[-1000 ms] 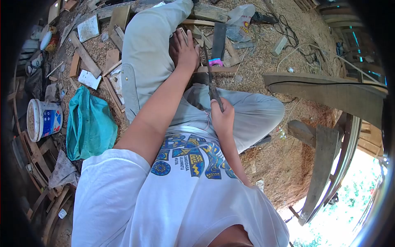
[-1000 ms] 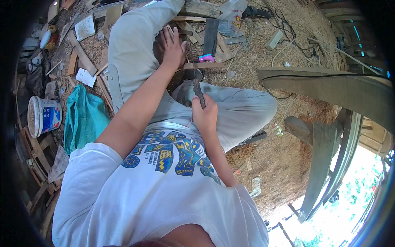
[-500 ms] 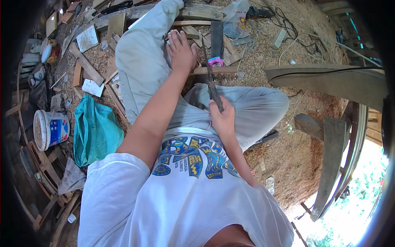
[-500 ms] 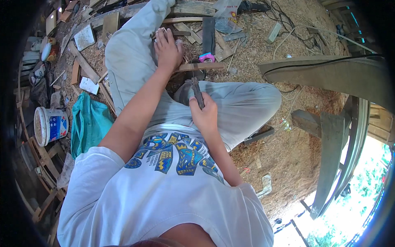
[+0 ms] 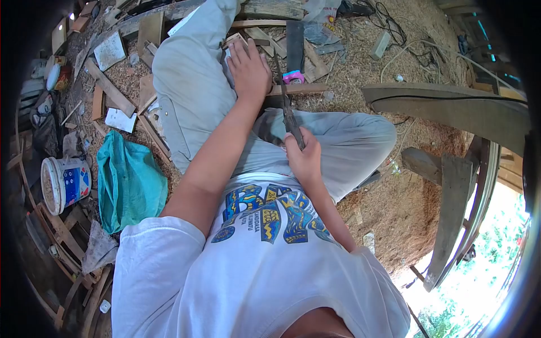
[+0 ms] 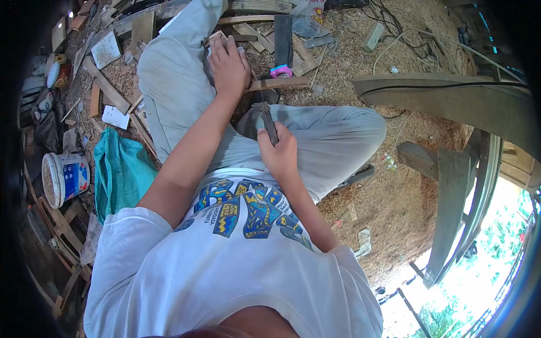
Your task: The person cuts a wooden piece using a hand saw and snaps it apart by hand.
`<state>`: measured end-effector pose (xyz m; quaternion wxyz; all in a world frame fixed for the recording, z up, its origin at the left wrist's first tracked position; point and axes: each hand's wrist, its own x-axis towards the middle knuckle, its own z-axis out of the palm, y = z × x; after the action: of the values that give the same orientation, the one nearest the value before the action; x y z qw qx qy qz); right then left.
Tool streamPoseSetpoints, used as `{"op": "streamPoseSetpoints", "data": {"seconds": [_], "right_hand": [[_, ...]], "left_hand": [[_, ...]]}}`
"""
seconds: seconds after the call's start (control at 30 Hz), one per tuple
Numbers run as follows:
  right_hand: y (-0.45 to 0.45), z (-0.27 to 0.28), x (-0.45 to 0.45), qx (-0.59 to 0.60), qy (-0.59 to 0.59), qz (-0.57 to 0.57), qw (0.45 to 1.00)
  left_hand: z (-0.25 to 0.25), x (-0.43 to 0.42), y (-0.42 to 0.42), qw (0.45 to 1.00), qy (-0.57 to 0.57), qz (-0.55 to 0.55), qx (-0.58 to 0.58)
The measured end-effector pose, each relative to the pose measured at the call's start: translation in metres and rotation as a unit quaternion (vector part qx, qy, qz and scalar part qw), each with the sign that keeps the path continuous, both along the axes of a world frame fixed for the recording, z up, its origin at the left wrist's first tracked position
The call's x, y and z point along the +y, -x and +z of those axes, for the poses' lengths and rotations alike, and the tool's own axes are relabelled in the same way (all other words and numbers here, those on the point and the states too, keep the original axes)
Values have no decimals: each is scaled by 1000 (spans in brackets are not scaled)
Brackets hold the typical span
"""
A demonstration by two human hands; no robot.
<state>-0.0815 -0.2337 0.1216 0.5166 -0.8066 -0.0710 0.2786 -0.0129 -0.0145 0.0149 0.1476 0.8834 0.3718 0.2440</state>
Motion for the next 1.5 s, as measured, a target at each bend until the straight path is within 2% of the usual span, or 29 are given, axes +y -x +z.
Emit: {"op": "streamPoseSetpoints", "data": {"seconds": [0.3,0.43,0.53,0.7,0.87,1.0,1.03,1.1,1.2,1.33,1.5], "right_hand": [[18,8,-8,-13,22,-10,1000],[17,26,-1,-27,21,-1,999],[18,38,2,-41,38,2,998],[3,33,7,-18,55,-24,998],[-15,27,23,-62,64,14,996],[8,47,-12,-5,73,-2,997],[5,40,-8,-4,75,-2,997],[-7,21,13,-84,38,16,996],[-24,13,37,-74,36,0,997],[-6,38,-11,-14,69,22,997],[-28,12,19,-59,54,24,997]], "left_hand": [[-6,9,-8,999,-38,15,19],[-15,8,-10,999,-3,45,-5],[-21,7,-11,999,0,41,30],[-27,10,-13,998,-4,40,53],[-24,10,-15,996,-7,45,78],[-23,8,-12,996,-10,40,80],[-22,8,-13,996,-8,41,81],[-20,7,-13,996,-15,44,83],[-18,16,-15,996,4,33,78],[-21,14,-15,997,1,31,71],[-27,14,-16,998,-10,42,46]]}}
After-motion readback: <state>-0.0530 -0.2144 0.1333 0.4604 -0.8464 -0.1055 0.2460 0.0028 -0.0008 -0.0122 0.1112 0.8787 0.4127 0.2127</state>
